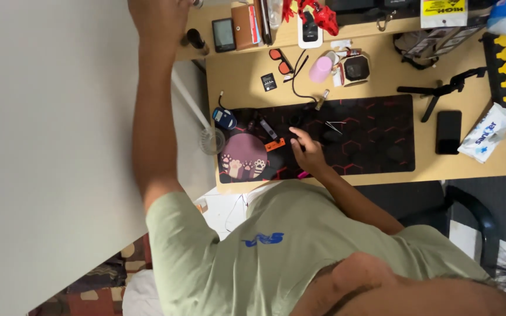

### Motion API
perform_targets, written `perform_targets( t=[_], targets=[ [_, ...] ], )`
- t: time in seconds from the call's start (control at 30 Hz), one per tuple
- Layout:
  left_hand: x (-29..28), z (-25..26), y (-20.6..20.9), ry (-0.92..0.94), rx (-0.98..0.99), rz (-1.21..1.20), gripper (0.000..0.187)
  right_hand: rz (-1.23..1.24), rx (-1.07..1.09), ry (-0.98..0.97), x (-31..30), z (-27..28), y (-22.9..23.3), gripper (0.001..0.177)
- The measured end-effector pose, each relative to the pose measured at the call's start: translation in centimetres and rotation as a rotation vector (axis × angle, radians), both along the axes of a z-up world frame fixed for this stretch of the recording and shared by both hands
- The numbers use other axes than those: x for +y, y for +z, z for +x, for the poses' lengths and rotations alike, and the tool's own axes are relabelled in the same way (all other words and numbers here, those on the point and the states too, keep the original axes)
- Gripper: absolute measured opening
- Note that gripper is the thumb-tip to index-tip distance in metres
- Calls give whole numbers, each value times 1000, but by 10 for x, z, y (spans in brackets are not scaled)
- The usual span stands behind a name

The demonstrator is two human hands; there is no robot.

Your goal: Organizing and examining various small items on a desk including electronics and tools

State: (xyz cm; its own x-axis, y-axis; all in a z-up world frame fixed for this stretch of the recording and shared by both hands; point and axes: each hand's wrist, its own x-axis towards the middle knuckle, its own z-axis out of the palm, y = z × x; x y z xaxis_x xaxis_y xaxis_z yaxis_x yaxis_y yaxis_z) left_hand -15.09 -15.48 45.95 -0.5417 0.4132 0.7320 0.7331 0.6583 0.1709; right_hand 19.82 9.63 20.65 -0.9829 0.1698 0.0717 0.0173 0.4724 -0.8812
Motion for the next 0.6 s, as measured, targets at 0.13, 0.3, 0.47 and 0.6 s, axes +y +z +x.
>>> perform_targets(
  t=[0.13,0.3,0.47,0.6],
  targets=[
    [-3,-39,-30,63,-112,-220,23,-34,115,-18,2,7,11,38],
    [-9,-86,-75,119,-274,-512,31,-28,-11,-102,19,24,9,39],
    [-7,-86,-66,169,-437,-700,36,-6,-51,-154,31,27,7,42],
    [-11,-63,-30,139,-590,-621,54,-24,57,-113,48,2,14,42]
  ],
)
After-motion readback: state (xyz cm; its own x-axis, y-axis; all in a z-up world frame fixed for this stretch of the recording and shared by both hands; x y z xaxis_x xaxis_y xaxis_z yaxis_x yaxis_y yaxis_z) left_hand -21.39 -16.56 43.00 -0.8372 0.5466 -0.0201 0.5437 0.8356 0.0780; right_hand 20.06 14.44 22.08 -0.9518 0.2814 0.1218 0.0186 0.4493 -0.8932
